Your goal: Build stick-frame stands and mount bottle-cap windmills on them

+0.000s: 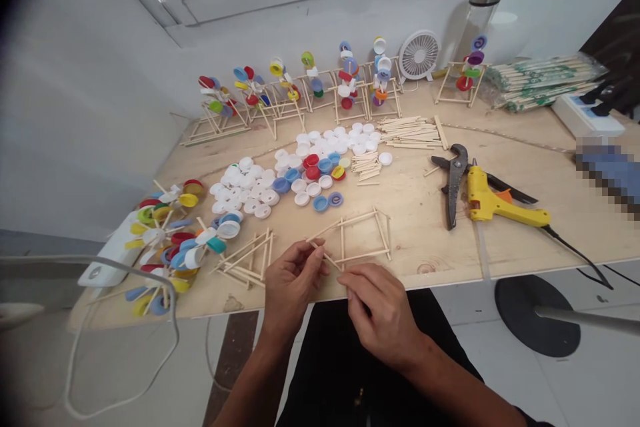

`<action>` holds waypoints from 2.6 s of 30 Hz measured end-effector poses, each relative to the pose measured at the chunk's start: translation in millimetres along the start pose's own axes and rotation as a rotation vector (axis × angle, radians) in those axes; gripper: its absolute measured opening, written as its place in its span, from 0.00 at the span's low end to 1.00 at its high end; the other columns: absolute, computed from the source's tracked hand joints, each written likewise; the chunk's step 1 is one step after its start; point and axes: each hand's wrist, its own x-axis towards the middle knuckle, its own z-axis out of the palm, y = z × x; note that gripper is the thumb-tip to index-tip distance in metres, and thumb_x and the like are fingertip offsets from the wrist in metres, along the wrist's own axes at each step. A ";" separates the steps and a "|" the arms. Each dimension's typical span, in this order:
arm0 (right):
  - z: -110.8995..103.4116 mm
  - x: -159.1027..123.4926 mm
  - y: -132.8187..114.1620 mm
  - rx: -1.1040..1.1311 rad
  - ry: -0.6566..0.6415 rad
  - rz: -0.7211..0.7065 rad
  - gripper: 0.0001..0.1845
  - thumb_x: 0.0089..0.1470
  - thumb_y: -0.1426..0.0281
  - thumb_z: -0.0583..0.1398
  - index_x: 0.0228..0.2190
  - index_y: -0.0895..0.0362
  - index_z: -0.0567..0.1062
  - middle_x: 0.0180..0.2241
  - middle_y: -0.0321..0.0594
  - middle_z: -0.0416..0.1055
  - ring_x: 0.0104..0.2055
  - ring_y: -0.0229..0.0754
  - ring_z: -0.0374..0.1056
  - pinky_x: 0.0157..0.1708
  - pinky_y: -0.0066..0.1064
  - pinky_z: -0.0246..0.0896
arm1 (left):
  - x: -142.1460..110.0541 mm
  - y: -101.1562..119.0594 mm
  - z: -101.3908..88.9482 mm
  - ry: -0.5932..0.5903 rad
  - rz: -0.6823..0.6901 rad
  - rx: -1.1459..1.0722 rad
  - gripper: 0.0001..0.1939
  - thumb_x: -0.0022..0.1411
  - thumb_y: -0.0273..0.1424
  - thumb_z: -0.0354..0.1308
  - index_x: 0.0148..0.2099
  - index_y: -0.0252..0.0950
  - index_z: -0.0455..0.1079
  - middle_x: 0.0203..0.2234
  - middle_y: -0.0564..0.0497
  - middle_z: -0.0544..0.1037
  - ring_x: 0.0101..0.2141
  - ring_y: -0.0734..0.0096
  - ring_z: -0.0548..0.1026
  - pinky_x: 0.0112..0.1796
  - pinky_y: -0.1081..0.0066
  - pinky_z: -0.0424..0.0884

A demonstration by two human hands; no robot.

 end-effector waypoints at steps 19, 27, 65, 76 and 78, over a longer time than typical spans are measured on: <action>-180.5 -7.5 107.2 -1.003 0.065 0.109 0.19 0.55 0.68 0.54 0.48 0.58 0.69 0.44 0.49 0.71 0.46 0.53 0.67 0.44 0.44 0.63 | -2.2 -25.2 -3.0 0.027 0.109 0.045 0.12 0.58 0.39 0.59 0.36 0.35 0.71 0.27 0.51 0.76 0.25 0.73 0.72 0.29 0.74 0.70; -185.3 1.9 124.3 -1.141 -0.192 0.128 0.21 0.54 0.68 0.53 0.48 0.61 0.68 0.50 0.52 0.68 0.48 0.55 0.64 0.43 0.44 0.61 | -1.0 -25.7 -1.9 0.031 0.137 0.068 0.11 0.58 0.39 0.58 0.35 0.35 0.71 0.23 0.52 0.74 0.29 0.69 0.74 0.30 0.73 0.69; -112.3 -7.2 17.9 0.134 -0.371 0.566 0.11 0.55 0.62 0.57 0.40 0.51 0.74 0.37 0.41 0.74 0.38 0.46 0.71 0.34 0.34 0.70 | -4.6 -24.3 1.9 0.004 0.165 0.048 0.10 0.60 0.37 0.57 0.38 0.35 0.71 0.26 0.53 0.75 0.25 0.76 0.71 0.29 0.76 0.69; -75.5 16.1 6.8 -0.038 -0.545 0.372 0.07 0.59 0.64 0.54 0.30 0.54 0.66 0.28 0.36 0.68 0.29 0.37 0.64 0.28 0.30 0.60 | -4.8 -25.4 0.8 -0.005 0.139 0.061 0.12 0.60 0.38 0.56 0.41 0.35 0.72 0.28 0.51 0.76 0.26 0.74 0.71 0.29 0.74 0.69; -73.4 15.8 7.4 -0.066 -0.549 0.348 0.08 0.59 0.64 0.54 0.30 0.54 0.66 0.28 0.37 0.68 0.28 0.37 0.63 0.28 0.30 0.59 | -4.8 -25.4 0.7 -0.004 0.144 0.062 0.12 0.60 0.38 0.56 0.41 0.35 0.72 0.29 0.50 0.76 0.26 0.74 0.71 0.30 0.74 0.69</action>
